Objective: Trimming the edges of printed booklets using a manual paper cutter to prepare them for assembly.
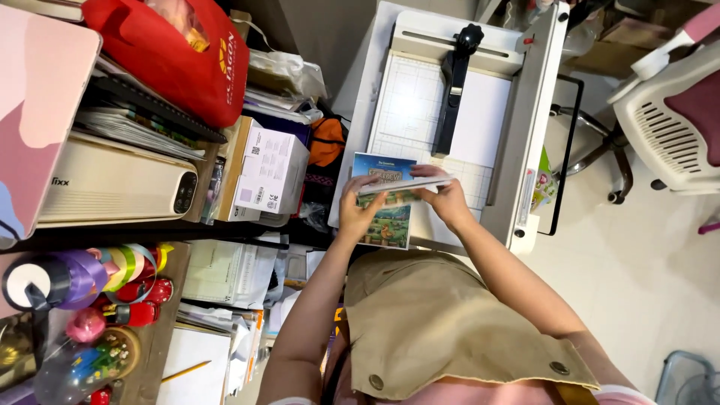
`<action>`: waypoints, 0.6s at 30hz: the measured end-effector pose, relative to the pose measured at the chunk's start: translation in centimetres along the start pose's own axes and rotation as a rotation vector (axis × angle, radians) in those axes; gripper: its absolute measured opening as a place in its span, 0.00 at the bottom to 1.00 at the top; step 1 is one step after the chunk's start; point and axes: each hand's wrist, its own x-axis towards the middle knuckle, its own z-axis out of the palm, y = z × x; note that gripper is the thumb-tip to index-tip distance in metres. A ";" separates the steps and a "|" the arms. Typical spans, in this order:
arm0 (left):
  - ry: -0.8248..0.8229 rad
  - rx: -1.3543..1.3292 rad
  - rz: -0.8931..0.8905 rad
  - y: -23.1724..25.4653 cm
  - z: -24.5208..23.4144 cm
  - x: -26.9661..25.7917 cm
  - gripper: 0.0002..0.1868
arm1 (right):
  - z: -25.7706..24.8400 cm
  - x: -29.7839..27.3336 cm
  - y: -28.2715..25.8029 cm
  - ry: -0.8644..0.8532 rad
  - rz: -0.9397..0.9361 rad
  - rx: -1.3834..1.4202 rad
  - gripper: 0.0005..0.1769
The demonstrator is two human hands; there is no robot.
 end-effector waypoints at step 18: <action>-0.297 0.811 0.195 11.0 -2.3 1.9 0.23 | -2.3 -1.1 -11.6 -0.196 -0.865 -0.870 0.45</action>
